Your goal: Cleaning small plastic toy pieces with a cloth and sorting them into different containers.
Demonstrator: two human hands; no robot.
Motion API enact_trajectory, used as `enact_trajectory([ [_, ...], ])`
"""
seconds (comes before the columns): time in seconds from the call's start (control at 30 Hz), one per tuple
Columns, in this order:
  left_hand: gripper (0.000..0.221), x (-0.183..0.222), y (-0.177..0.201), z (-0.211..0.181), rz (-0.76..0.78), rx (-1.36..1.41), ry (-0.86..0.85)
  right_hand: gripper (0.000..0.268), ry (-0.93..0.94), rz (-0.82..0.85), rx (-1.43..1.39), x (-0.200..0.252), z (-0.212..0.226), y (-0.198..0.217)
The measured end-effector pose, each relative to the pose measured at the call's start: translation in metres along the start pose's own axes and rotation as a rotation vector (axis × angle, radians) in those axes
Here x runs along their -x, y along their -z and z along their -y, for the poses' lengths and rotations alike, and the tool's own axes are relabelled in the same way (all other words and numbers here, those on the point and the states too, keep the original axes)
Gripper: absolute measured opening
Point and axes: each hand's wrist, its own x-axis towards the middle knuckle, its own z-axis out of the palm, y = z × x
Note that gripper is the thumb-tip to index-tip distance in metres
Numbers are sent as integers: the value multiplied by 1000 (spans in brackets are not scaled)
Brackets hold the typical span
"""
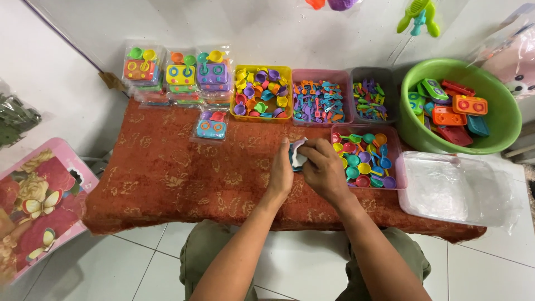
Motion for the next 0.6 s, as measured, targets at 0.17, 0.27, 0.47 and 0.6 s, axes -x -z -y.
enact_trajectory([
  [0.17,63,-31,28,48,-114,-47,9,25,-48,-89,-60,-4,-26,12],
  [0.27,59,-21,16,27,-148,-6,-14,23,-32,-28,-117,-4,-21,10],
  [0.47,57,5,-2,-14,-151,-115,-111,20,10,17,18,6,-8,-5],
  [0.6,59,2,1,-6,-106,-88,-169,14,-13,68,65,7,-5,-10],
])
